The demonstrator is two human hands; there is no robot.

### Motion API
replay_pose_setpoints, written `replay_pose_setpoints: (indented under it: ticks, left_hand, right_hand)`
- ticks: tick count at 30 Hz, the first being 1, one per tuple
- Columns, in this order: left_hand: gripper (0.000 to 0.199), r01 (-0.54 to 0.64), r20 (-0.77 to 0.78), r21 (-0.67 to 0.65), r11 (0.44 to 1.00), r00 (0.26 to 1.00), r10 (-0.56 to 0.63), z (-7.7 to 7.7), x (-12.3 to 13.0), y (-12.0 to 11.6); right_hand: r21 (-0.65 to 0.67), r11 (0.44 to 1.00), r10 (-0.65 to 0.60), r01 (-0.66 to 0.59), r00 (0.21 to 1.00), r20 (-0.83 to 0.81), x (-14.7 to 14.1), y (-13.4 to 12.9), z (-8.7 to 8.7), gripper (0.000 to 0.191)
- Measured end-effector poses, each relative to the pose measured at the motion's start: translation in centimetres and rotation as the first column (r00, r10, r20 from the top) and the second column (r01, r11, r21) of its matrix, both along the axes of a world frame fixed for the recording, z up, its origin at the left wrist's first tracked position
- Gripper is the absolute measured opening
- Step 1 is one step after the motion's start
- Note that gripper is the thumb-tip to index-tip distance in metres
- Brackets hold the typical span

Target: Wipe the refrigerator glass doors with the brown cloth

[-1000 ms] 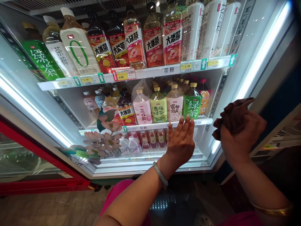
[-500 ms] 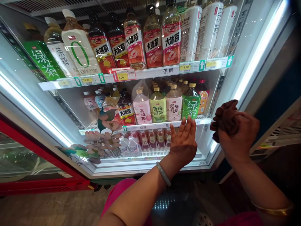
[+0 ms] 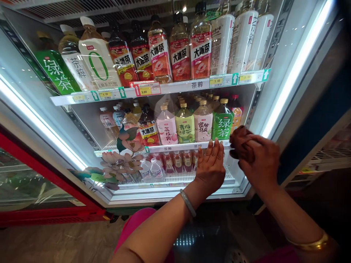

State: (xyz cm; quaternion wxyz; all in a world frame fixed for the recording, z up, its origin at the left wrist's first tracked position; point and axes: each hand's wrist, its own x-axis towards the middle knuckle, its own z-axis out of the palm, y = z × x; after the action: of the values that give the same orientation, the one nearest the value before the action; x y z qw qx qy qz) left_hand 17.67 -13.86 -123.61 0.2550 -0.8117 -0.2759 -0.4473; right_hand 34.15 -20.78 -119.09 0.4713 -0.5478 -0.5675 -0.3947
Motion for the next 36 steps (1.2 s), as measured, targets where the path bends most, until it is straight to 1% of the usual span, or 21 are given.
replay_pose_setpoints:
  ticks: [2, 4, 6, 10, 13, 15, 17, 19, 21, 23, 25, 27, 29, 31, 34, 36]
  left_hand:
    - [0.078, 0.0, 0.01, 0.013, 1.0, 1.0, 0.0, 0.2, -0.7, 0.2]
    - [0.079, 0.002, 0.016, 0.021, 1.0, 1.0, -0.002, 0.4, -1.5, 0.4]
    - [0.08, -0.002, 0.019, 0.029, 1.0, 1.0, 0.002, 0.6, -2.2, 0.5]
    - [0.076, -0.017, 0.022, 0.037, 0.999, 1.0, 0.016, 0.9, -3.3, 0.5]
    - [0.072, 0.001, 0.031, 0.034, 0.999, 1.0, -0.002, 0.9, -4.3, 0.7]
    - [0.075, -0.002, 0.022, 0.013, 1.0, 1.0, 0.002, 0.9, -5.0, 1.0]
    - [0.08, -0.023, 0.005, -0.013, 1.0, 1.0, 0.023, 1.0, -6.0, 1.3]
    - [0.085, -0.039, -0.005, -0.021, 0.999, 0.999, 0.039, 1.0, -7.0, 1.6]
    - [0.086, -0.05, -0.007, -0.013, 0.999, 0.999, 0.05, 1.1, -8.0, 1.9]
    - [0.084, -0.061, -0.011, -0.008, 0.998, 0.998, 0.061, 1.2, -9.0, 2.1]
    - [0.081, -0.072, -0.028, -0.022, 0.997, 0.997, 0.071, 1.2, -9.8, 2.3]
    - [0.079, -0.081, -0.032, -0.043, 0.996, 0.996, 0.08, 1.1, -10.4, 2.5]
    - [0.078, -0.09, -0.027, -0.058, 0.994, 0.996, 0.088, 1.0, -10.9, 2.6]
    - [0.078, -0.098, -0.022, -0.057, 0.994, 0.995, 0.097, 1.1, -11.4, 2.8]
    - [0.083, -0.11, -0.003, -0.033, 0.993, 0.994, 0.11, 1.6, -12.2, 3.0]
    - [0.084, -0.13, 0.005, -0.031, 0.991, 0.992, 0.13, 1.9, -12.8, 3.2]
  right_hand:
    - [0.052, 0.998, -0.037, 0.043, 0.993, -0.11, 0.8, 0.1, 0.6, 0.044]
    - [0.066, 0.996, -0.045, 0.057, 0.985, -0.167, 0.5, 0.3, 0.7, 0.044]
    - [0.046, 0.998, -0.023, 0.03, 0.99, -0.139, -0.9, 0.6, 0.4, 0.044]
    - [-0.008, 0.997, 0.08, -0.08, 0.997, -0.015, -5.0, 1.2, -1.1, 0.041]
    - [-0.024, 0.995, 0.098, -0.097, 0.995, 0.036, -7.0, 1.4, -1.5, 0.035]
    - [-0.038, 0.993, 0.111, -0.109, 0.992, 0.054, -7.0, 1.4, -0.9, 0.035]
    - [-0.036, 0.991, 0.131, -0.13, 0.99, 0.044, -6.4, 1.5, 0.1, 0.038]
    - [0.004, 0.992, 0.129, -0.129, 0.992, 0.002, -5.9, 1.7, 1.1, 0.042]
    - [0.044, 0.994, 0.105, -0.103, 0.993, -0.051, -6.2, 2.0, 1.5, 0.043]
    - [0.059, 0.993, 0.104, -0.102, 0.994, -0.039, -7.4, 2.4, 1.2, 0.043]
    - [0.042, 0.992, 0.119, -0.119, 0.993, 0.017, -9.5, 2.7, 0.4, 0.042]
    - [0.013, 0.992, 0.126, -0.127, 0.99, 0.064, -11.8, 3.0, -0.5, 0.036]
    - [-0.01, 0.993, 0.121, -0.121, 0.99, 0.07, -13.5, 3.2, -0.9, 0.029]
    - [-0.018, 0.991, 0.134, -0.133, 0.987, 0.089, -13.9, 3.2, -0.5, 0.027]
    - [0.004, 0.986, 0.167, -0.169, 0.978, 0.127, -12.3, 3.3, 1.6, 0.033]
    - [0.039, 0.988, 0.147, -0.149, 0.988, 0.046, -10.9, 3.4, 3.1, 0.035]
